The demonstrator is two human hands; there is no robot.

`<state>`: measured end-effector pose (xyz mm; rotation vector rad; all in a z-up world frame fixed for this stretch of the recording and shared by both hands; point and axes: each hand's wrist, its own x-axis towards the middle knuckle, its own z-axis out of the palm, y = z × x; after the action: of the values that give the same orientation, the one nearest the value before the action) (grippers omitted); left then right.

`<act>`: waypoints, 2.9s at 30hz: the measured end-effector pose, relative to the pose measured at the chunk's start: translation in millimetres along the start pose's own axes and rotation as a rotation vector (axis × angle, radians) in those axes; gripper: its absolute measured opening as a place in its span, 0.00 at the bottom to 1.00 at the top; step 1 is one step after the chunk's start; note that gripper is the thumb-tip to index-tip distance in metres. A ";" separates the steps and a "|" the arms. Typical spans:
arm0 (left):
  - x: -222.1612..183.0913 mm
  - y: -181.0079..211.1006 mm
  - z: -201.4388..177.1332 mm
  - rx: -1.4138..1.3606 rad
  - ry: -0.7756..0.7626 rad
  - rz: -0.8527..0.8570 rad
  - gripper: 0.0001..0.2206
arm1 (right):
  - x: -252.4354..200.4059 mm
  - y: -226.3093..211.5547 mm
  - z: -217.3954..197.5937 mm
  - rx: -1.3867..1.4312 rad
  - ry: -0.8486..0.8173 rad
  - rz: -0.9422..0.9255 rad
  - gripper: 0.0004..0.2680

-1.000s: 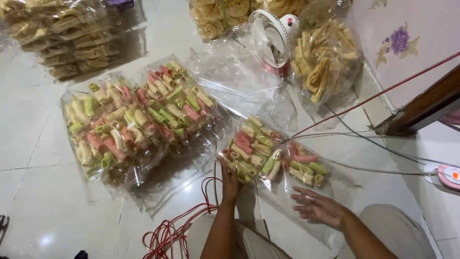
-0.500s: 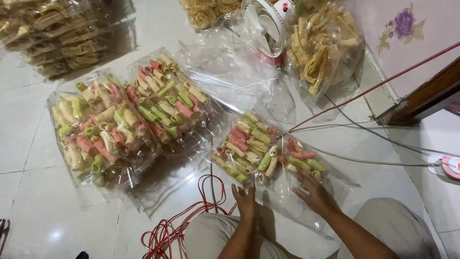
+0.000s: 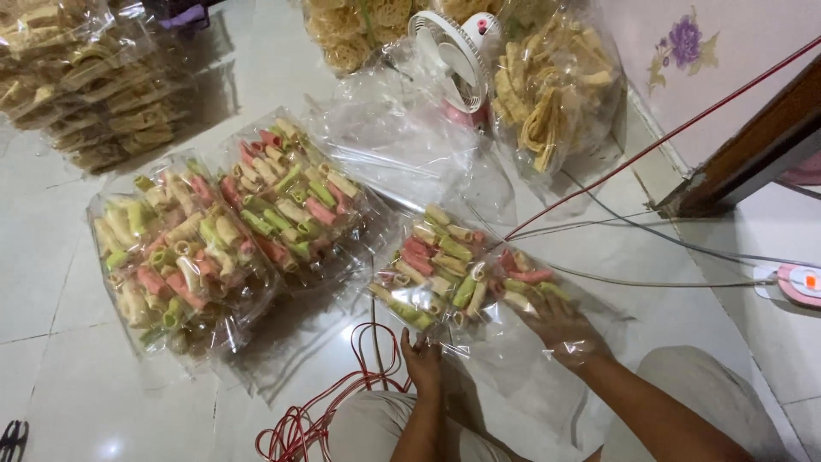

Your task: Manually filling plastic bags with colorful snack sticks while sitting on the floor.

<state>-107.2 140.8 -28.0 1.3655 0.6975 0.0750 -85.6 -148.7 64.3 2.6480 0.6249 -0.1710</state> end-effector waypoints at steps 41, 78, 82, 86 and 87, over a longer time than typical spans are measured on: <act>-183.0 62.3 117.7 1.038 -0.879 0.823 0.33 | 10.6 5.5 64.6 0.886 0.400 -0.209 0.16; -160.4 78.9 89.4 0.992 -0.901 0.970 0.30 | -60.2 21.6 54.3 0.442 0.381 -0.197 0.22; -137.9 81.2 70.3 1.091 -0.733 1.089 0.29 | -72.7 24.1 34.9 0.445 0.335 -0.169 0.24; -101.3 67.8 21.4 1.401 -0.112 1.454 0.28 | -82.0 20.2 0.3 0.609 0.147 -0.082 0.31; -98.2 64.0 14.6 1.401 -0.102 1.449 0.28 | -82.4 19.8 -0.7 0.604 0.149 -0.090 0.31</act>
<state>-156.5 100.2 71.3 2.9435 -0.6799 0.7591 -150.2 -197.6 89.4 3.2354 0.8503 -0.2174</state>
